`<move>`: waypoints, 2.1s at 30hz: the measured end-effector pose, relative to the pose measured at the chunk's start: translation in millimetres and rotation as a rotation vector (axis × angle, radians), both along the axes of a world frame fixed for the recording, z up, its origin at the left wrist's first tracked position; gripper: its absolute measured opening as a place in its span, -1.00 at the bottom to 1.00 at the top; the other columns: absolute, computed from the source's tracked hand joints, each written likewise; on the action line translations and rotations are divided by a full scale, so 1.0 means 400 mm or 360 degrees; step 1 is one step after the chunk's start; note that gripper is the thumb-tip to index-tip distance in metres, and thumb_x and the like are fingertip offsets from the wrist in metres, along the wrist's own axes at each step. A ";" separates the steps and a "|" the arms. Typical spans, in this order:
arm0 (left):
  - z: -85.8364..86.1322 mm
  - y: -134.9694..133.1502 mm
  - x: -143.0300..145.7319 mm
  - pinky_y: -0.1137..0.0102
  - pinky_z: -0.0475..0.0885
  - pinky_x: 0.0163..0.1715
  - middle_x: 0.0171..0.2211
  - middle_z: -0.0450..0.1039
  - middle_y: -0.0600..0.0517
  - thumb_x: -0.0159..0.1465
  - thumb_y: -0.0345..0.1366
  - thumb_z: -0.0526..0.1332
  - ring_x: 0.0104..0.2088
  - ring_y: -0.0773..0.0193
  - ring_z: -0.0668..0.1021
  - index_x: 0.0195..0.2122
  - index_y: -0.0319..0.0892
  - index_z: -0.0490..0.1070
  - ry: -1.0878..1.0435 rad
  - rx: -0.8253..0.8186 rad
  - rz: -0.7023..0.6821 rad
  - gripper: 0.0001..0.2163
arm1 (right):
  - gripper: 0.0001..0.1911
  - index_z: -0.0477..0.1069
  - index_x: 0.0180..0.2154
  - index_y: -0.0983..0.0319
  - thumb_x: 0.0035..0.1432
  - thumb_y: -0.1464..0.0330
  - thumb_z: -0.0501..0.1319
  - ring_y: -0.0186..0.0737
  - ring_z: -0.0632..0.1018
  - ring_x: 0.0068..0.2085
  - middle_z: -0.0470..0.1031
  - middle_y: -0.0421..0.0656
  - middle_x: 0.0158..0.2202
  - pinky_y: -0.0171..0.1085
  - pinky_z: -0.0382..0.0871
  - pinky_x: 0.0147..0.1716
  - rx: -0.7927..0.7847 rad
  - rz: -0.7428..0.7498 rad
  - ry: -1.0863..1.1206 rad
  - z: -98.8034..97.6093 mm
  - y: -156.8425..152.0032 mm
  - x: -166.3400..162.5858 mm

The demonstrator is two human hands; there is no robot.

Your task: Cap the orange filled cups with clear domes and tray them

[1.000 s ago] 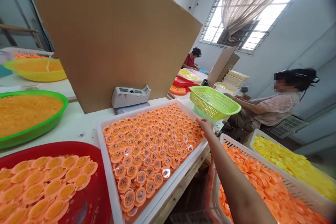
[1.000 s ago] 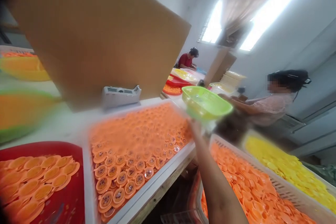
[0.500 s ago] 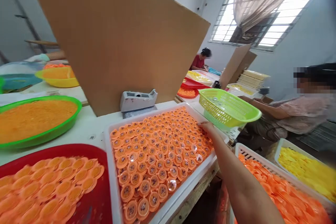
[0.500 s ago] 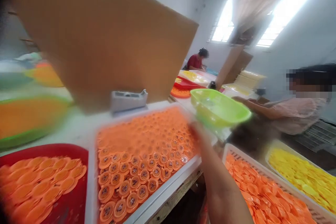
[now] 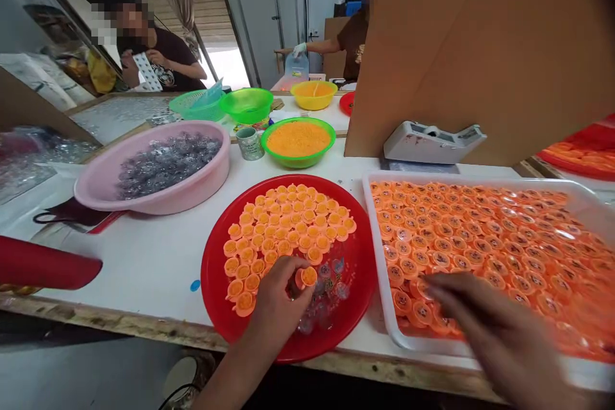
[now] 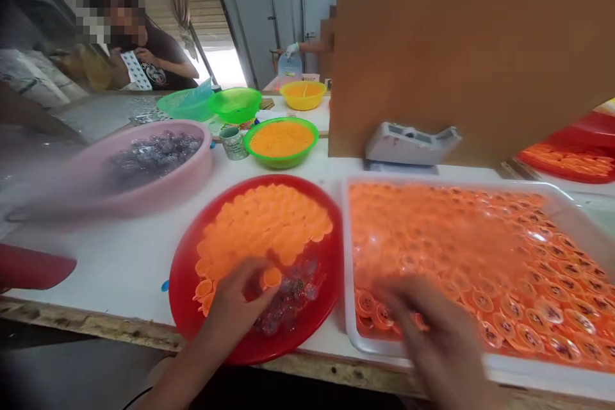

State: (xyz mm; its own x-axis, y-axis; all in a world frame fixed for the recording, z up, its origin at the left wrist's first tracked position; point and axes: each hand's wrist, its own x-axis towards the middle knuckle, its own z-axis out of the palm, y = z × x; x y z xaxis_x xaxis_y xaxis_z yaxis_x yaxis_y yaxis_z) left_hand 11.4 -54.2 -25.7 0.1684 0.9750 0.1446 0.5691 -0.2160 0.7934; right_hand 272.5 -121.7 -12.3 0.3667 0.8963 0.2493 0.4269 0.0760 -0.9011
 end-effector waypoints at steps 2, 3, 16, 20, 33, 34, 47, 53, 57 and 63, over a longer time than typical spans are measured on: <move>0.001 -0.010 -0.006 0.44 0.42 -0.41 -0.27 0.51 0.03 0.12 -0.42 0.23 -0.34 0.25 0.54 -0.27 -0.11 0.45 -0.0056 -0.0014 -0.0049 -0.85 | -0.84 0.57 -0.29 0.11 0.11 0.20 0.30 -0.15 0.56 -0.43 0.58 -0.12 -0.39 -0.23 0.48 -0.46 -0.0111 0.0256 0.0048 -0.010 0.023 -0.113; 0.000 -0.015 -0.011 0.43 0.41 -0.41 -0.29 0.51 0.04 0.13 -0.41 0.23 -0.35 0.26 0.53 -0.27 -0.11 0.45 -0.0079 -0.0026 -0.0069 -0.86 | -0.84 0.55 -0.25 0.13 0.14 0.23 0.27 -0.18 0.56 -0.41 0.57 -0.13 -0.38 -0.24 0.48 -0.45 -0.0162 0.0347 0.0138 -0.021 0.043 -0.171; -0.029 -0.021 -0.063 0.43 0.46 -0.36 -0.33 0.50 0.05 0.09 -0.39 0.24 -0.31 0.24 0.57 -0.30 -0.13 0.42 -0.0579 -0.0451 -0.0005 -0.87 | -0.71 0.48 -0.28 0.24 0.10 0.14 0.27 -0.20 0.50 -0.54 0.53 -0.15 -0.52 -0.25 0.41 -0.56 -0.0520 0.0245 0.0469 -0.101 0.121 -0.279; -0.033 -0.017 -0.074 0.44 0.45 -0.38 -0.31 0.51 0.06 0.11 -0.43 0.22 -0.28 0.23 0.58 -0.29 -0.11 0.41 -0.0458 -0.0336 -0.0049 -0.85 | -0.75 0.52 -0.32 0.23 0.10 0.17 0.28 -0.17 0.55 -0.44 0.57 -0.11 -0.42 -0.26 0.44 -0.48 -0.0521 0.0325 0.0397 -0.092 0.109 -0.291; -0.023 -0.013 -0.059 0.46 0.48 -0.40 -0.34 0.52 0.05 0.03 -0.43 0.26 -0.32 0.24 0.58 -0.31 -0.13 0.48 -0.0587 -0.0501 0.0054 -0.82 | -0.75 0.42 -0.12 0.21 0.17 0.27 0.21 -0.16 0.55 -0.42 0.56 -0.08 -0.26 -0.19 0.44 -0.41 -0.0455 0.0117 -0.0011 -0.118 0.123 -0.273; -0.015 -0.011 -0.064 0.44 0.50 -0.35 -0.28 0.54 0.03 0.04 -0.42 0.28 -0.26 0.21 0.59 -0.27 -0.12 0.51 -0.0589 -0.0525 0.0066 -0.79 | -0.77 0.43 -0.13 0.21 0.17 0.31 0.20 -0.14 0.55 -0.36 0.55 -0.07 -0.23 -0.16 0.44 -0.35 -0.0387 0.0060 -0.0194 -0.118 0.123 -0.261; 0.031 -0.016 -0.122 0.39 0.54 -0.14 -0.05 0.52 -0.04 0.14 -0.21 0.39 -0.06 0.13 0.55 -0.08 -0.15 0.55 -0.1372 -0.1222 0.0284 -0.68 | -0.70 0.40 -0.07 0.30 0.12 0.51 0.16 -0.01 0.57 -0.26 0.54 -0.01 -0.27 -0.19 0.38 -0.33 -0.0788 0.0459 -0.1053 -0.097 0.087 -0.307; 0.038 -0.018 -0.100 0.44 0.53 -0.21 -0.20 0.56 -0.03 0.13 -0.22 0.39 -0.17 0.18 0.57 -0.15 -0.19 0.57 -0.1272 -0.1276 0.0131 -0.73 | -0.67 0.47 -0.07 0.18 0.09 0.50 0.21 -0.16 0.58 -0.35 0.58 -0.17 -0.36 -0.25 0.42 -0.29 -0.0741 0.0494 -0.0347 -0.088 0.091 -0.272; 0.047 -0.016 -0.100 0.42 0.52 -0.20 -0.22 0.56 -0.03 0.13 -0.23 0.39 -0.19 0.19 0.58 -0.14 -0.20 0.56 -0.1226 -0.1275 0.0137 -0.72 | -0.76 0.49 -0.22 0.18 -0.01 0.40 0.34 -0.23 0.54 -0.44 0.51 -0.28 -0.51 -0.29 0.42 -0.36 -0.0730 0.0504 0.0176 -0.072 0.086 -0.269; 0.050 -0.020 -0.104 0.44 0.52 -0.24 -0.24 0.55 -0.03 0.15 -0.25 0.38 -0.25 0.23 0.58 -0.11 -0.21 0.54 -0.1216 -0.1289 0.0131 -0.71 | -0.77 0.46 -0.14 0.18 0.16 0.44 0.15 -0.16 0.57 -0.33 0.57 -0.15 -0.36 -0.22 0.44 -0.30 -0.0602 0.0570 -0.0198 -0.096 0.075 -0.267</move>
